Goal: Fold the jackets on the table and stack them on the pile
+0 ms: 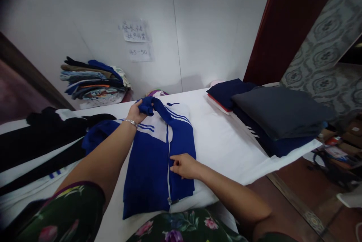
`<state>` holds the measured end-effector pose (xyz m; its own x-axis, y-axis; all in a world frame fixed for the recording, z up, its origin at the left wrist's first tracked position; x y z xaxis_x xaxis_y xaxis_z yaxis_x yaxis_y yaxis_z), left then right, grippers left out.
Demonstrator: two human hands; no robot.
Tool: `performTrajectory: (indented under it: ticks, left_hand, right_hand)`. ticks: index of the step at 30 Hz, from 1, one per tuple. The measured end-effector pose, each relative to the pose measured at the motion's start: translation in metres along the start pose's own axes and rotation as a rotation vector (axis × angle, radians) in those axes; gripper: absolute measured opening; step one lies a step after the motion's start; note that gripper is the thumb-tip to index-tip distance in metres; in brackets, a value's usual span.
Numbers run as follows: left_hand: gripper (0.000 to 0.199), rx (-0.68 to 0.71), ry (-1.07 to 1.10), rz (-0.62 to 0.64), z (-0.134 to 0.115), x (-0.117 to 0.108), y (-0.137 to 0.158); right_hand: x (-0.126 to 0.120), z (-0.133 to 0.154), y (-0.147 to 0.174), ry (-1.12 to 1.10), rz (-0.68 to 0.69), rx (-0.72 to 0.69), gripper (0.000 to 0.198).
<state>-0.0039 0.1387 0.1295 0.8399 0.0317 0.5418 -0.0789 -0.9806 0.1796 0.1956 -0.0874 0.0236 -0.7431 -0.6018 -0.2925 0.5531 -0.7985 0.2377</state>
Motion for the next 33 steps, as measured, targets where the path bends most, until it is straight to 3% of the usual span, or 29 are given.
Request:
performTrajectory:
  ticks: [3, 6, 11, 13, 16, 18, 20, 21, 23, 25, 28, 31, 33]
  left_hand:
    - [0.03, -0.021, -0.011, 0.012, 0.003, -0.012, 0.004]
    - [0.026, -0.033, -0.046, 0.049, 0.002, -0.013, 0.007]
    - [0.029, -0.126, -0.169, 0.122, -0.016, -0.001, 0.018]
    - [0.03, -0.175, -0.281, 0.166, -0.028, 0.008, 0.025]
    - [0.027, -0.215, -0.635, 0.26, -0.036, 0.03, 0.043]
    - [0.023, -0.141, -0.928, 0.33, -0.027, 0.049, 0.065]
    - [0.026, 0.017, -1.188, 0.425, -0.004, 0.067, 0.092]
    - [0.032, 0.109, -1.281, 0.483, 0.011, 0.074, 0.107]
    - [0.041, 0.148, -1.439, 0.58, 0.047, 0.079, 0.133]
    - [0.051, 0.119, -1.55, 0.549, 0.077, 0.07, 0.148]
    - [0.054, 0.111, -1.595, 0.405, 0.1, 0.044, 0.152]
    - [0.049, 0.079, -1.502, 0.315, 0.111, 0.021, 0.15]
    - [0.051, -0.038, -1.359, 0.325, 0.122, 0.013, 0.151]
  right_hand:
    - [-0.021, 0.02, 0.005, 0.213, -0.193, -0.211, 0.038]
    - [-0.038, 0.029, 0.001, 0.507, -0.388, -0.373, 0.041]
    - [-0.035, -0.007, -0.024, 0.719, -0.208, -0.097, 0.054]
    - [-0.033, -0.016, -0.028, 0.705, -0.171, -0.069, 0.053]
    - [-0.04, -0.017, -0.03, 0.534, -0.21, -0.142, 0.049]
    - [-0.052, -0.013, -0.03, 0.266, -0.339, -0.196, 0.044]
    - [-0.066, -0.011, -0.031, -0.133, -0.467, -0.187, 0.043]
    - [-0.069, -0.012, -0.032, -0.346, -0.479, -0.155, 0.044]
    - [-0.07, -0.013, -0.034, -0.693, -0.401, -0.07, 0.046]
    - [-0.067, -0.013, -0.033, -0.862, -0.316, -0.025, 0.045]
    - [-0.066, -0.014, -0.029, -0.893, -0.337, -0.052, 0.036]
    - [-0.066, -0.016, -0.027, -0.86, -0.362, -0.072, 0.043]
    - [-0.066, -0.017, -0.028, -0.848, -0.366, -0.063, 0.049]
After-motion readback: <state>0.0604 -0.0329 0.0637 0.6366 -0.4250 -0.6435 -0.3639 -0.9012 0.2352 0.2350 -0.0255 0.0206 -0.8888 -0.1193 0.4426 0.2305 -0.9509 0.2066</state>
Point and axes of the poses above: each hand's wrist, its own y-axis away from the middle knuckle, its own x-axis out of the palm, z = x × y, the point moved 3 cm from there along -y, towards the middle knuckle, and after that the axes turned 7 degrees about z, right-handed, at the moved point
